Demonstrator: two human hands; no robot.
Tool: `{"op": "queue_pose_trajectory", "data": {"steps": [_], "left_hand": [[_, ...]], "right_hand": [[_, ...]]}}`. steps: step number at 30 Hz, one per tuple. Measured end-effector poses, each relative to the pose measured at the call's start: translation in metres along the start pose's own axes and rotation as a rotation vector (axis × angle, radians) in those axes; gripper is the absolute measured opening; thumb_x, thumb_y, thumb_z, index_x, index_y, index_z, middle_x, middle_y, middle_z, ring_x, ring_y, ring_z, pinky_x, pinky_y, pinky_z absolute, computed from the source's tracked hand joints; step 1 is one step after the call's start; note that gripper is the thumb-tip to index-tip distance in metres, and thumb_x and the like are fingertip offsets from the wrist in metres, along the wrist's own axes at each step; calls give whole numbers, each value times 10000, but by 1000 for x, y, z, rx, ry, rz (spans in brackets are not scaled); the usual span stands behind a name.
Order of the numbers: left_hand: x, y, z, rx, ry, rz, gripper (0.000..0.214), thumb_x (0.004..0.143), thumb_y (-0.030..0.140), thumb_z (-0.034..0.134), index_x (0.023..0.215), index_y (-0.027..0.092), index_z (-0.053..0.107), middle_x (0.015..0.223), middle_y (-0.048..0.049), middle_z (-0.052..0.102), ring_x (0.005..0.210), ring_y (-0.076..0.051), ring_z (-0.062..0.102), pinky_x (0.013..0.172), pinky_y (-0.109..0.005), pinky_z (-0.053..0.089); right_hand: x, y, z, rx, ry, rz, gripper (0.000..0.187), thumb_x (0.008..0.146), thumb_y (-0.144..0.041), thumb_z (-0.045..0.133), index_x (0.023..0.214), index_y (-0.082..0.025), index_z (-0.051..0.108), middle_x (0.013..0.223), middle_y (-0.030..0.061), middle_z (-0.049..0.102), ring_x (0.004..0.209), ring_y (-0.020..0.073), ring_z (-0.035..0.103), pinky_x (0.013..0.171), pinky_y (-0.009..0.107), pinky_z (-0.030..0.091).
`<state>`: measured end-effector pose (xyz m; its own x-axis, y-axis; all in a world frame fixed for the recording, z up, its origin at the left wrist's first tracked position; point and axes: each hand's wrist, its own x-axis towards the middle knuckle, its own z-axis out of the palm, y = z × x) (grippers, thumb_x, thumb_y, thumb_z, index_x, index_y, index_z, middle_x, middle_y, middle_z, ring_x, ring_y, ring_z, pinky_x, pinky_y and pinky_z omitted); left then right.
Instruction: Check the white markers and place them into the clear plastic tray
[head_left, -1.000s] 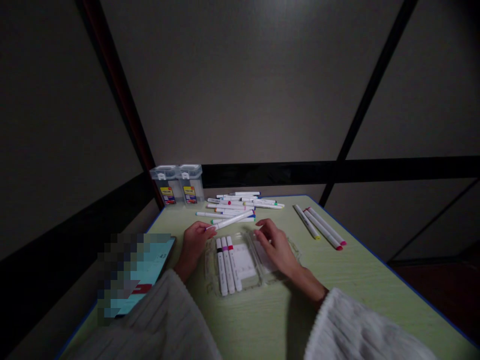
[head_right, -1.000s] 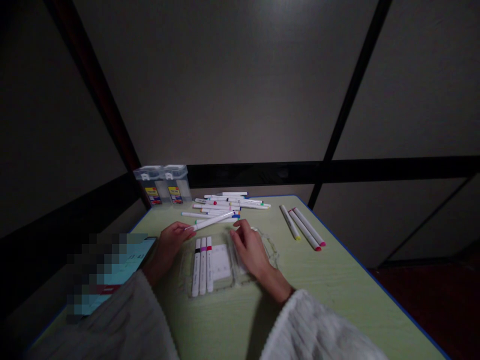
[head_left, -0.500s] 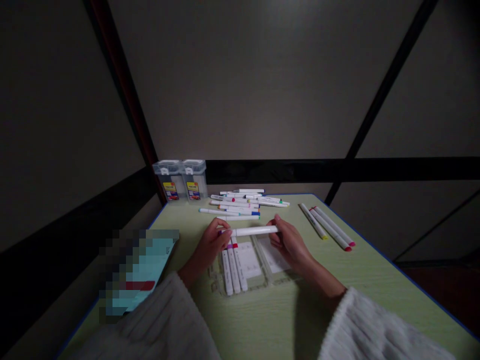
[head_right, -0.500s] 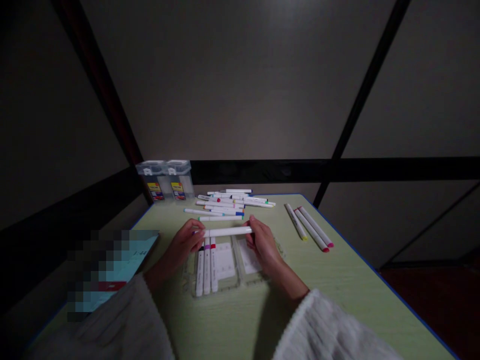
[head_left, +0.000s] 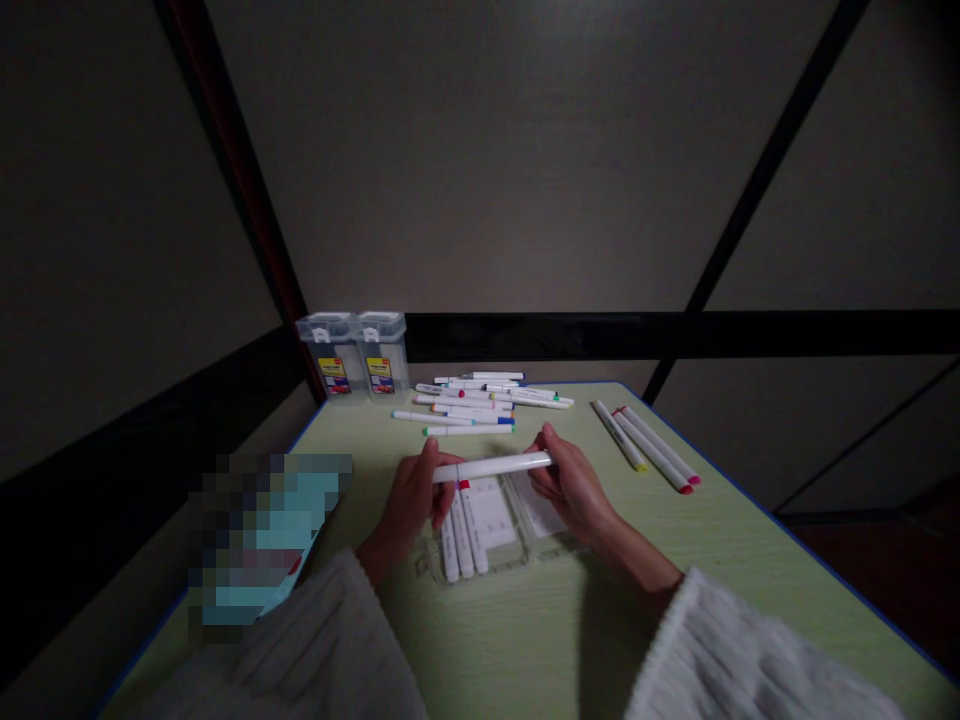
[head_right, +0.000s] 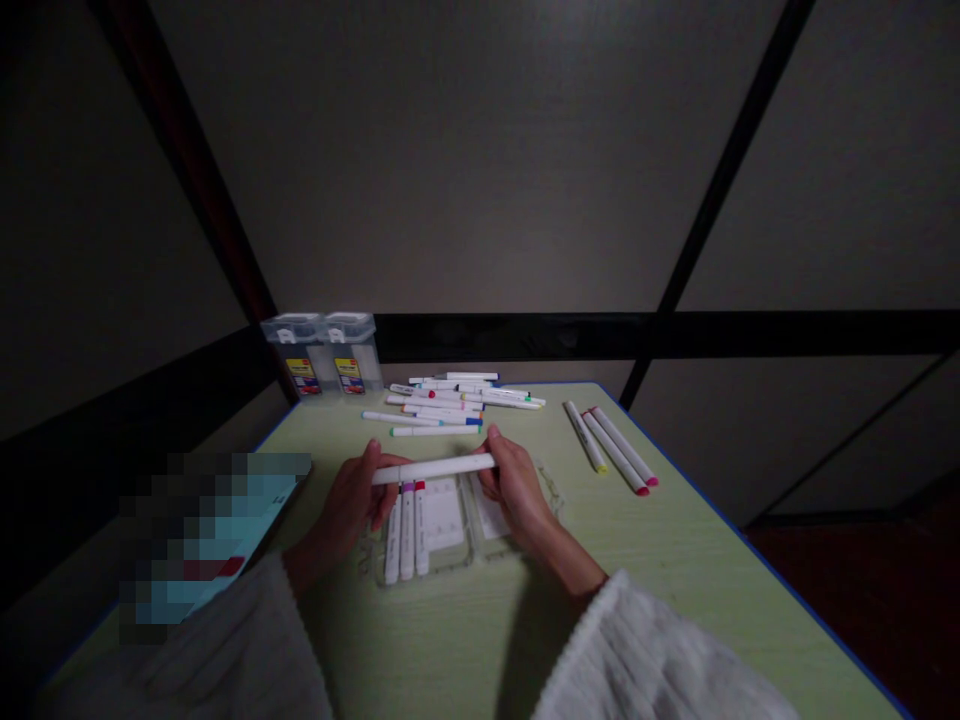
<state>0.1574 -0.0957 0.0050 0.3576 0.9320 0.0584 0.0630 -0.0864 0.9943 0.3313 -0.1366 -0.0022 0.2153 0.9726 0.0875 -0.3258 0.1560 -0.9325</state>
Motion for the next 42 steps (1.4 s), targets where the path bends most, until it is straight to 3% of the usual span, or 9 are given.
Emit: {"op": "queue_pose_trajectory", "data": {"steps": [7,12,21,27,32,39,42], "left_hand": [[0,-1,2,42,68,111,621,750,644,394,650,93,663,284,67,340,259,-60,280,336,-216,198],[-3,6,3,49,101,119,602,748,627,425,636,88,670,287,74,319,272,-50,270,348,-206,204],[-3,-1,7,-95,-38,16,580,731,638,436,737,93,635,387,23,519,277,-90,444,323,-202,262],[-10,6,10,-63,45,39,523,740,595,462,654,107,630,290,89,319,261,-39,249,337,-190,192],[-10,12,9,-45,93,19,533,750,587,441,605,109,629,303,82,290,289,-44,232,356,-201,163],[-6,3,10,-60,88,12,571,717,638,418,622,114,624,319,90,258,293,-53,227,350,-204,163],[-5,1,11,-79,115,2,602,696,674,418,620,111,619,319,95,247,292,-53,221,343,-202,155]], "right_hand": [[0,2,0,-11,5,-20,453,710,-550,591,483,-174,480,305,-104,247,311,40,152,356,226,98],[-3,0,2,-25,3,-4,419,707,-526,603,510,-171,501,294,-102,272,302,42,182,350,219,106],[-2,0,0,40,12,26,393,666,-415,666,477,-194,401,285,-113,286,287,28,167,348,219,85],[-2,-3,0,61,-24,32,393,667,-364,655,475,-207,350,283,-111,284,295,32,152,356,225,81],[-3,-3,2,35,-44,49,392,678,-401,653,479,-206,377,291,-109,280,304,39,147,358,230,74],[-1,1,0,16,-8,111,432,657,-539,643,496,-197,434,273,-124,232,277,32,116,333,220,58],[0,3,-1,-3,-1,105,391,661,-513,642,526,-191,466,280,-122,251,285,35,130,336,216,75]]}}
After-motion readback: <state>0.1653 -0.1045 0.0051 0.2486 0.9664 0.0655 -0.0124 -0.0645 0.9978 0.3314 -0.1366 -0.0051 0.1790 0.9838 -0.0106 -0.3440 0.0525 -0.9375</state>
